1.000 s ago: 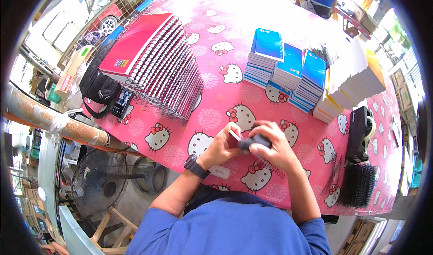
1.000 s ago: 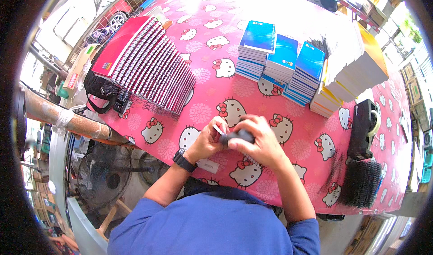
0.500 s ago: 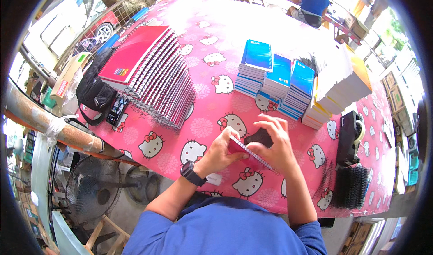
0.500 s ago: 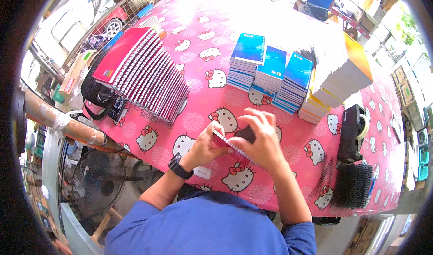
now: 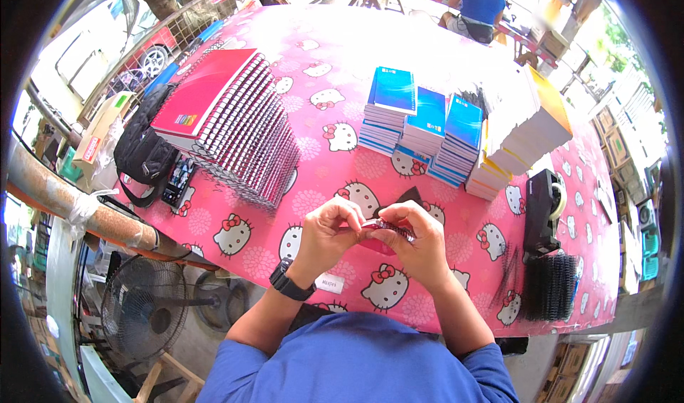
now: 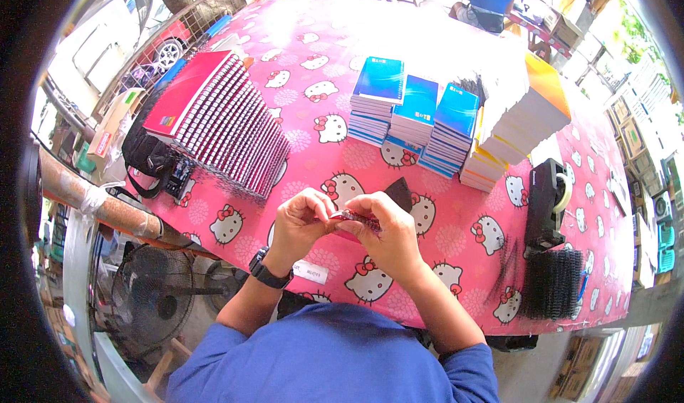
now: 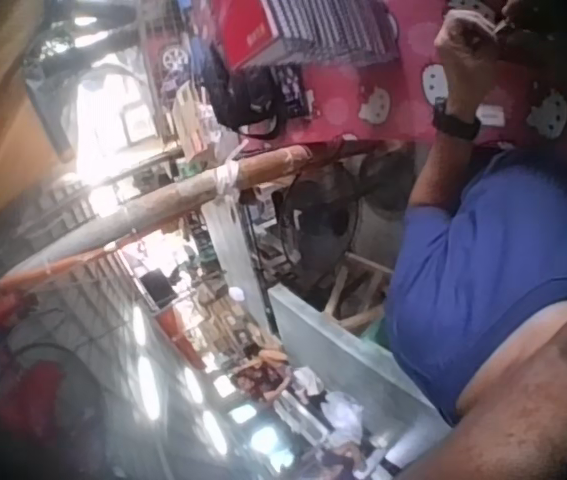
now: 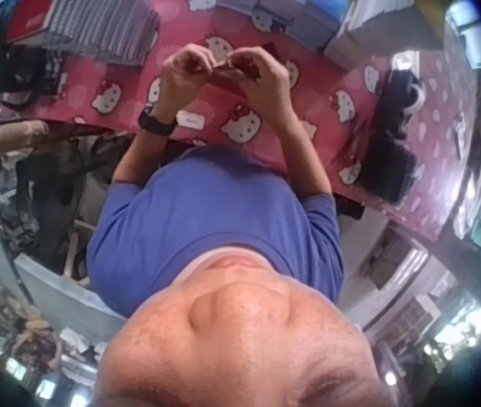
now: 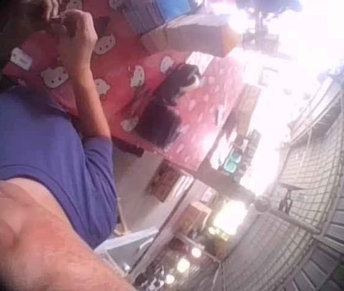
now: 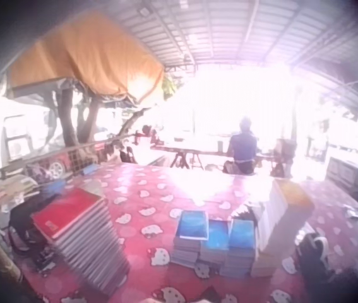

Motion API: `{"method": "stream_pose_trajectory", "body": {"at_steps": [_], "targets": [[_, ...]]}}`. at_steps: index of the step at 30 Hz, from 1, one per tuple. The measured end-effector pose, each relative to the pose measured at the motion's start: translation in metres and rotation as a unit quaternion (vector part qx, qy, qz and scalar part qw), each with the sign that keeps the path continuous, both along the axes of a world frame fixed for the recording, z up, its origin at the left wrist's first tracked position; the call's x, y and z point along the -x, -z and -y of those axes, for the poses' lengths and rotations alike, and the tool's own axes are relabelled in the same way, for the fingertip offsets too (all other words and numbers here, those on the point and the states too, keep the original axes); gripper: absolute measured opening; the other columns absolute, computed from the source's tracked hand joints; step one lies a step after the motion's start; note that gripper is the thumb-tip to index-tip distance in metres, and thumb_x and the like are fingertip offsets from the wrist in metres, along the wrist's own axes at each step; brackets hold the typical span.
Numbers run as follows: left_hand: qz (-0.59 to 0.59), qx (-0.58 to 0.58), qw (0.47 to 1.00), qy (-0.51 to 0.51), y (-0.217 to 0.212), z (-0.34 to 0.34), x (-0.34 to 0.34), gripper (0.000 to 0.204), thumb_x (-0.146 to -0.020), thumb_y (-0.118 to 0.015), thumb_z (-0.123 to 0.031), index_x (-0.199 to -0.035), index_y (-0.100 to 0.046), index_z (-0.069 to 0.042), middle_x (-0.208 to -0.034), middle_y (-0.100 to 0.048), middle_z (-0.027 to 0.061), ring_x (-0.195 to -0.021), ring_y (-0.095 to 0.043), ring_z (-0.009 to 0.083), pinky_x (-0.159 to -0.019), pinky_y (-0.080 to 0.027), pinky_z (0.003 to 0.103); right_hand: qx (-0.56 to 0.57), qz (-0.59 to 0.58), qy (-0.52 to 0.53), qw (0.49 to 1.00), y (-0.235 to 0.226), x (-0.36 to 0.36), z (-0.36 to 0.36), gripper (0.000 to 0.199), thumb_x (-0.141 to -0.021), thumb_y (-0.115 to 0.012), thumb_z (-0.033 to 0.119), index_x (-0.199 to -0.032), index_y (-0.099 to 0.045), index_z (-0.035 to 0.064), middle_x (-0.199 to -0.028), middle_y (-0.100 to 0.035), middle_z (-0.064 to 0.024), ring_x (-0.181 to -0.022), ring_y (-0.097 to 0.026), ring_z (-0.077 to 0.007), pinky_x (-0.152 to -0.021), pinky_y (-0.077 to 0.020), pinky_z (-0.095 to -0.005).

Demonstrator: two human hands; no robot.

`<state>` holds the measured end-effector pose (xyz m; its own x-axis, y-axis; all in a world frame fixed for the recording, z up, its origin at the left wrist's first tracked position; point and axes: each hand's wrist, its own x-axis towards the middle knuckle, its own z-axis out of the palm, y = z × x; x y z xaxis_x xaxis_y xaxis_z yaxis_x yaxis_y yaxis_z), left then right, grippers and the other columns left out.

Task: The person assembles notebooks by hand by threading plastic spiral coils through the punched edges of paper and covers, then uses a hand tool to trim the excess length of the coils.

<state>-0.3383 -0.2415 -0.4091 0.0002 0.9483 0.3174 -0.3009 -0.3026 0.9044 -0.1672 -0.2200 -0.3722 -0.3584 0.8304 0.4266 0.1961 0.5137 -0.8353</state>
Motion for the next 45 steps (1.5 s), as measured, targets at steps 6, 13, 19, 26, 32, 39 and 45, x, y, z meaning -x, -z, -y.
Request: {"method": "stream_pose_trajectory", "body": {"at_steps": [6,13,19,26,32,39,45], "targets": [[-0.007,-0.021,1.000,-0.020,0.001,0.006,0.009,0.026,-0.071,-0.068,0.016,-0.078,-0.054,-0.004,-0.089,-0.057,0.0068,-0.083,-0.058,0.0112,-0.073,-0.052,0.025,-0.082,0.031,-0.002,0.996,-0.002,0.013,0.004,0.022,-0.077,-0.073,0.008,-0.096,-0.063,0.0039,-0.086,-0.064,-0.0097,-0.076,-0.064,-0.0228,-0.066,-0.0516,-0.0316],[-0.102,-0.062,0.992,-0.047,-0.013,0.021,0.024,0.024,-0.070,-0.072,0.010,-0.076,-0.055,-0.005,-0.086,-0.059,0.0073,-0.077,-0.057,0.0106,-0.064,-0.046,0.023,-0.178,0.030,-0.043,0.983,-0.009,0.024,-0.003,0.031,-0.065,-0.082,0.015,-0.088,-0.064,0.0048,-0.077,-0.060,-0.0077,-0.069,-0.060,-0.0200,-0.058,-0.0489,-0.0302],[-0.152,-0.072,0.984,-0.053,-0.034,0.037,0.039,0.027,-0.068,-0.075,0.009,-0.071,-0.053,-0.006,-0.084,-0.060,0.0071,-0.075,-0.057,0.0092,-0.061,-0.046,0.023,-0.176,0.041,-0.146,0.973,-0.030,0.034,-0.006,0.026,-0.070,-0.079,0.019,-0.079,-0.059,0.0060,-0.072,-0.055,-0.0067,-0.063,-0.055,-0.0207,-0.054,-0.0452,-0.0317],[-0.094,-0.027,0.991,-0.090,-0.057,0.047,0.052,0.024,-0.070,-0.071,0.012,-0.069,-0.053,-0.004,-0.084,-0.061,0.0070,-0.075,-0.057,0.0082,-0.062,-0.049,0.022,-0.208,0.088,-0.186,0.956,-0.052,0.053,0.000,0.018,-0.077,-0.071,0.014,-0.085,-0.058,0.0039,-0.075,-0.055,-0.0082,-0.067,-0.055,-0.0252,-0.058,-0.0464,-0.0374],[-0.129,-0.130,0.941,-0.283,-0.059,0.041,0.049,0.045,-0.074,-0.078,-0.008,-0.109,-0.051,-0.003,-0.099,-0.059,0.0083,-0.091,-0.055,0.0109,-0.083,-0.047,0.029,-0.259,0.069,-0.144,0.953,-0.079,0.062,-0.005,0.014,-0.077,-0.068,0.007,-0.089,-0.062,0.0031,-0.079,-0.059,-0.0105,-0.068,-0.059,-0.0258,-0.059,-0.0486,-0.0353],[-0.003,-0.123,0.968,-0.220,-0.090,0.046,0.081,0.057,-0.082,-0.071,-0.014,-0.128,-0.041,0.000,-0.098,-0.061,0.0090,-0.075,-0.059,0.0124,-0.059,-0.048,0.024,-0.182,-0.276,-0.055,0.942,-0.146,0.126,-0.045,0.014,-0.090,-0.059,0.011,-0.099,-0.060,-0.0011,-0.076,-0.057,0.0006,-0.068,-0.049,-0.0047,-0.061,-0.0419,-0.0212],[-0.375,-0.073,0.803,-0.459,-0.190,-0.006,0.188,0.035,-0.078,-0.071,-0.023,-0.100,-0.058,0.000,-0.081,-0.061,0.0060,-0.059,-0.054,0.0116,-0.055,-0.045,0.026,-0.199,-0.099,0.020,0.975,-0.145,0.200,-0.125,0.018,-0.088,-0.058,0.020,-0.096,-0.063,0.0047,-0.087,-0.064,-0.0140,-0.079,-0.060,-0.0244,-0.072,-0.0466,-0.0340]]}}
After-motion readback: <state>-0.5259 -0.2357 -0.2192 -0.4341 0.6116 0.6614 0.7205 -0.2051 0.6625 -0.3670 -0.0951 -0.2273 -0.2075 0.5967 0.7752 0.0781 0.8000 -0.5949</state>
